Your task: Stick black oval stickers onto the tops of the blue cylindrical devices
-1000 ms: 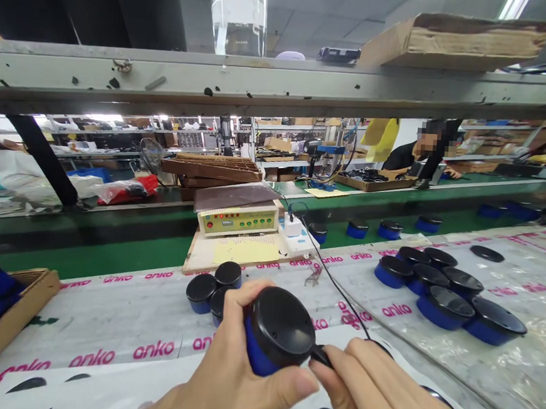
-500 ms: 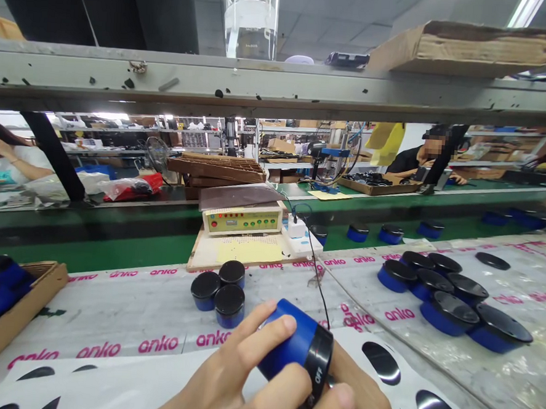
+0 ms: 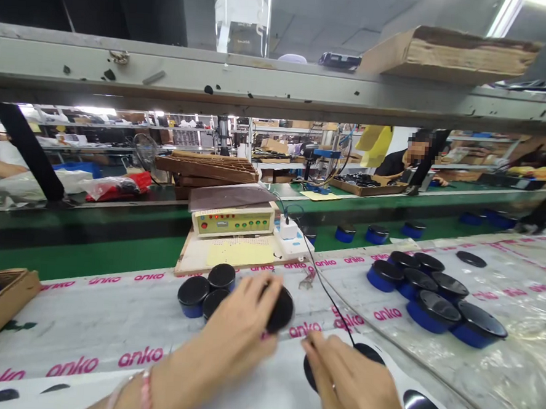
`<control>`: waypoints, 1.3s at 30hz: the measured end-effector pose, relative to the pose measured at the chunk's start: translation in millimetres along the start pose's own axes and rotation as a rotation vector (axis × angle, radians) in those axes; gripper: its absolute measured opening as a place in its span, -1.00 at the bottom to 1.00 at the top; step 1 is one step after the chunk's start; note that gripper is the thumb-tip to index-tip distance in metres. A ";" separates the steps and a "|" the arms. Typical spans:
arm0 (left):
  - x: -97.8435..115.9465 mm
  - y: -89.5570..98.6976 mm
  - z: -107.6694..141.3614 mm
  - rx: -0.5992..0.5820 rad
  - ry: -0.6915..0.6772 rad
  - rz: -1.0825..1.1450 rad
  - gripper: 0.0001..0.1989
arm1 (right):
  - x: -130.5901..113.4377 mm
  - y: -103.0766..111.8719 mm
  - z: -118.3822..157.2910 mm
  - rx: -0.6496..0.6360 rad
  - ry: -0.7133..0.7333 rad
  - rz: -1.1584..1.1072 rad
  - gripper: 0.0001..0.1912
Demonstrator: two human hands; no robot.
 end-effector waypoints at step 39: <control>-11.8 11.7 19.9 -0.020 0.529 1.748 -0.54 | -13.3 -1.7 -89.2 -0.189 0.068 -0.290 -0.73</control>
Point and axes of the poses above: each hand's wrist, its own z-axis away from the middle knuckle, its own y-axis out of the back of the hand, x = y × z, the point moved 8 cm from there along -z, towards the middle knuckle, and after that the axes turned 11 degrees about -z, right-handed, at the moved point
